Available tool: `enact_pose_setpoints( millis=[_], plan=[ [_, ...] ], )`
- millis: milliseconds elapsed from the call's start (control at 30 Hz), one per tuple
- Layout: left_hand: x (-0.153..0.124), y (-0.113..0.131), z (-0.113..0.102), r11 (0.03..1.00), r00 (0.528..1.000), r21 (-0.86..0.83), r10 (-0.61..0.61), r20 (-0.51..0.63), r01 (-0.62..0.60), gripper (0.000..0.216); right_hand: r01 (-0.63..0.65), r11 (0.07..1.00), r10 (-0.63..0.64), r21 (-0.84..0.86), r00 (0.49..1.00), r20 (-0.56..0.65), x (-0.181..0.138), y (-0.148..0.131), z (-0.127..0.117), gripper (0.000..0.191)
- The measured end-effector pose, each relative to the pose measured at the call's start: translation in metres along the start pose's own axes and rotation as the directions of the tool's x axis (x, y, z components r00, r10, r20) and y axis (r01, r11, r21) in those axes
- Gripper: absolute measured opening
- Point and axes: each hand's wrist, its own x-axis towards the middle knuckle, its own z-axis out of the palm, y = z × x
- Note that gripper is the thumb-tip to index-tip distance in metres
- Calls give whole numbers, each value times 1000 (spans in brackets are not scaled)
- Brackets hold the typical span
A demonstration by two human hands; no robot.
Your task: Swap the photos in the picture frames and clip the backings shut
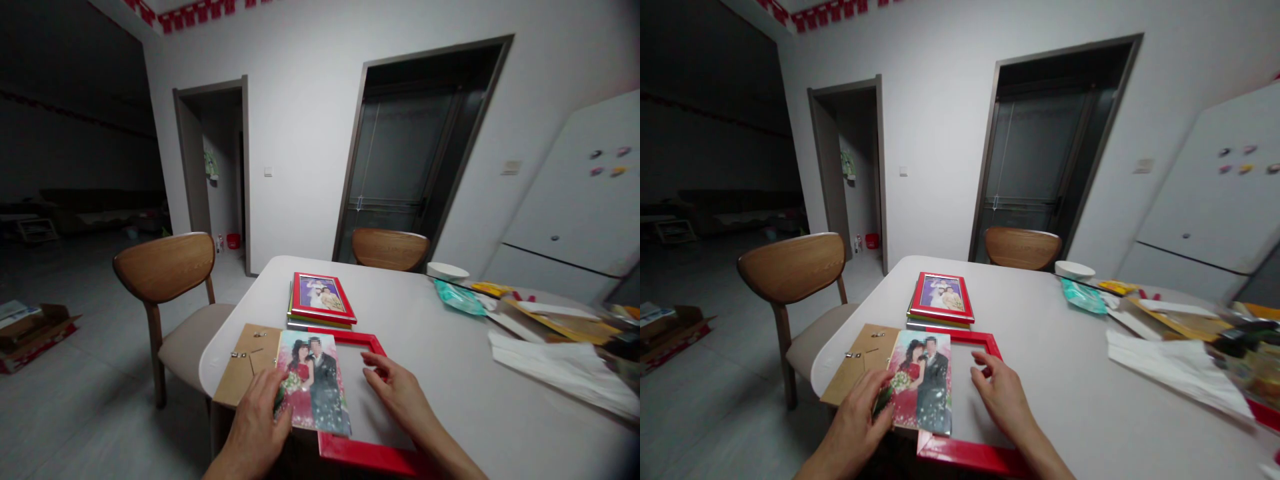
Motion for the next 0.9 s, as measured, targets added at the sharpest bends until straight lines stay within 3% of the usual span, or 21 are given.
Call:
enact_pose_setpoints(
  millis=[67,167,233,333,433,533,600,667,767,833,900],
  plan=[
    [-2,2,5,998,998,27,48,47,-50,45,-114,978,97,176,990,102,-1,-7,10,44],
    [-3,4,11,994,980,80,57,193,-74,59,-290,869,176,401,938,297,-4,-21,26,53],
    [-1,6,15,990,963,122,42,266,-77,64,-356,793,166,494,907,388,-5,-32,34,47],
    [3,8,20,981,962,158,67,267,-112,66,-408,688,163,600,893,419,-6,-50,40,36],
    [7,9,23,976,974,127,155,166,-177,62,-358,588,106,726,923,370,-7,-72,35,36],
    [15,11,16,972,972,4,236,-20,-235,56,-285,502,25,817,949,316,-9,-94,26,36],
    [21,16,10,970,970,-126,185,-160,-206,47,-268,484,10,833,954,301,-10,-100,24,36],
    [27,26,6,943,965,-318,13,-264,-100,37,-294,508,54,810,949,311,-12,-97,28,36],
    [31,46,10,716,934,-697,-280,-223,48,33,-397,456,149,797,917,371,-15,-81,38,31],
    [30,56,20,509,932,-855,-350,-95,104,35,-388,360,186,849,921,342,-14,-69,39,28],
    [28,60,31,404,939,-899,-343,19,166,37,-302,323,230,897,944,236,-11,-58,31,28]
  ],
)
